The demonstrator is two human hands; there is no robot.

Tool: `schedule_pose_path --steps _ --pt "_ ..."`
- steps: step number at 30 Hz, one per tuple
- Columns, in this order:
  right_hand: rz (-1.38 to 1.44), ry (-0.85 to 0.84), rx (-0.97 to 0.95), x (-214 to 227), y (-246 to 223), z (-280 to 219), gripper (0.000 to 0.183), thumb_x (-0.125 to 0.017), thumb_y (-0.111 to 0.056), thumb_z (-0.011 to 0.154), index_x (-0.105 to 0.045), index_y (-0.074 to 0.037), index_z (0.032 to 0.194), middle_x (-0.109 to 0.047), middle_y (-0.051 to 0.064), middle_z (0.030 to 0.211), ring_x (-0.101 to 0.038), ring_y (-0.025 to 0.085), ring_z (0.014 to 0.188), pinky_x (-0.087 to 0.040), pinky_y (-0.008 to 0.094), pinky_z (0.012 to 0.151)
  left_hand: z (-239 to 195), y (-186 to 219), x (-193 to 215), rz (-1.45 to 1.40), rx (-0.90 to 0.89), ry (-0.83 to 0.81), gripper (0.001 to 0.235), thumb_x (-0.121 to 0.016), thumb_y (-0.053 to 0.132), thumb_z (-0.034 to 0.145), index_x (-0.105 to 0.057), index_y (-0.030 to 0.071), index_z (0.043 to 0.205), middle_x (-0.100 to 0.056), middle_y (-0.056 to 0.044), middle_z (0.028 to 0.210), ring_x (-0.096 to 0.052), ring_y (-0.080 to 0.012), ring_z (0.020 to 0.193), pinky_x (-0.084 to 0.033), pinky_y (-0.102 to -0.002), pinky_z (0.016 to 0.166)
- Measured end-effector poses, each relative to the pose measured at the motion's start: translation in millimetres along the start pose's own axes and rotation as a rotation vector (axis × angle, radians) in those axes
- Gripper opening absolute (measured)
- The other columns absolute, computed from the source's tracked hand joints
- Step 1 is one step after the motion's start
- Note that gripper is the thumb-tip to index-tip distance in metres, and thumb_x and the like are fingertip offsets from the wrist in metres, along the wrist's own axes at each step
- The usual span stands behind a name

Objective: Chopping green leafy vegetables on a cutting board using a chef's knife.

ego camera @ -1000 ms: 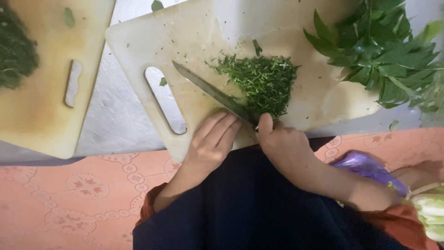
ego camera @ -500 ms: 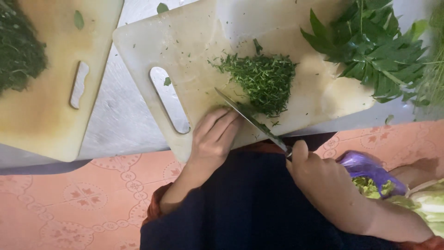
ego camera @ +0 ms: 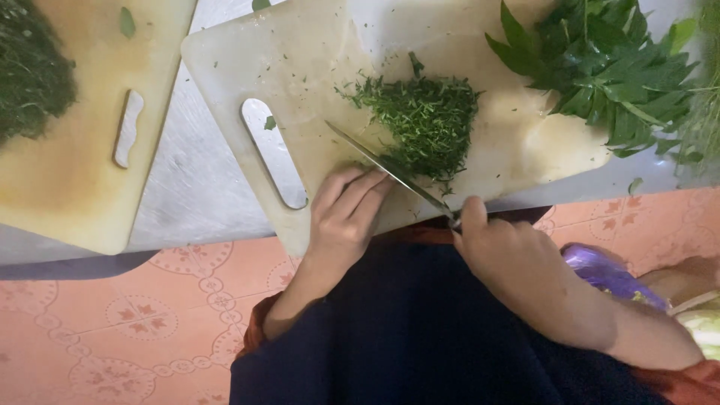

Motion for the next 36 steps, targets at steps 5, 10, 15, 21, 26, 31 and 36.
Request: schedule_pose_path --steps 5,10,15,21,26,31,36 --pt "-0.188 0.052 0.001 -29.5 -11.0 -2.1 0.03 -0.056 -0.046 0.098 -0.046 -0.019 0.089 -0.055 -0.003 0.052 -0.067 0.026 0.047 -0.055 0.039 0.043 -0.8 -5.5 -3.8 -0.079 -0.002 -0.048 0.011 -0.066 -0.003 0.1 -0.074 -0.005 0.092 -0.072 -0.013 0.097 -0.064 -0.0296 0.086 -0.06 -0.039 0.079" --pt "-0.195 0.334 0.043 -27.3 -32.8 49.5 0.022 -0.061 -0.03 0.103 -0.055 -0.015 0.088 -0.056 -0.004 0.052 -0.065 0.02 0.045 -0.059 0.034 0.049 -2.4 -2.6 -5.6 -0.014 0.007 0.026 0.018 -0.067 0.002 0.099 -0.077 0.002 0.084 -0.073 -0.009 0.086 -0.067 -0.0256 0.077 -0.062 -0.033 0.071" --pt "-0.143 0.207 0.081 -4.0 -13.2 32.1 0.033 -0.055 -0.048 0.101 -0.052 -0.017 0.092 -0.06 0.001 0.055 -0.068 0.022 0.049 -0.059 0.035 0.047 -3.9 -3.2 -7.6 -0.009 -0.001 0.071 0.013 -0.073 0.004 0.097 -0.081 0.004 0.087 -0.077 -0.008 0.088 -0.07 -0.0246 0.079 -0.064 -0.034 0.075" --pt "-0.1 0.026 -0.013 -23.6 -2.4 -27.3 0.035 -0.049 -0.049 0.102 -0.05 -0.015 0.091 -0.058 0.003 0.053 -0.069 0.028 0.048 -0.059 0.039 0.049 -3.6 -3.2 -10.4 -0.003 0.021 0.085 0.018 -0.07 0.005 0.098 -0.08 0.004 0.083 -0.077 -0.008 0.085 -0.072 -0.0245 0.078 -0.064 -0.033 0.075" --pt "-0.155 0.293 0.06 -24.8 -28.8 50.9 0.026 -0.056 -0.036 0.102 -0.056 -0.012 0.093 -0.058 0.001 0.054 -0.068 0.023 0.049 -0.059 0.034 0.049 -2.8 -2.5 -11.8 0.018 -0.002 0.099 0.016 -0.072 0.004 0.097 -0.081 0.004 0.083 -0.077 -0.008 0.084 -0.072 -0.0242 0.077 -0.065 -0.033 0.074" --pt "-0.067 0.246 0.122 8.8 -13.0 32.0 0.032 -0.057 -0.04 0.101 -0.056 -0.009 0.093 -0.061 0.008 0.055 -0.069 0.029 0.05 -0.06 0.039 0.048 -5.9 -4.5 -12.1 -0.006 -0.009 0.112 0.015 -0.072 0.005 0.097 -0.081 0.004 0.085 -0.077 -0.008 0.085 -0.073 -0.0249 0.077 -0.065 -0.034 0.074" --pt "-0.088 -0.04 0.071 -9.9 -3.8 -21.8 0.038 -0.059 -0.046 0.101 -0.043 -0.012 0.094 -0.051 -0.001 0.047 -0.063 0.028 0.04 -0.051 0.044 0.037 -7.8 -5.3 -5.3 -0.091 -0.033 -0.039 0.005 -0.075 -0.005 0.095 -0.074 -0.01 0.092 -0.072 -0.017 0.098 -0.067 -0.0328 0.088 -0.063 -0.041 0.082"
Point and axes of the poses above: each hand's wrist, its own z-axis towards the middle knuckle, its own x-axis out of the back of the hand, y = z × x, the point moved 3 cm from there along z, towards the middle knuckle
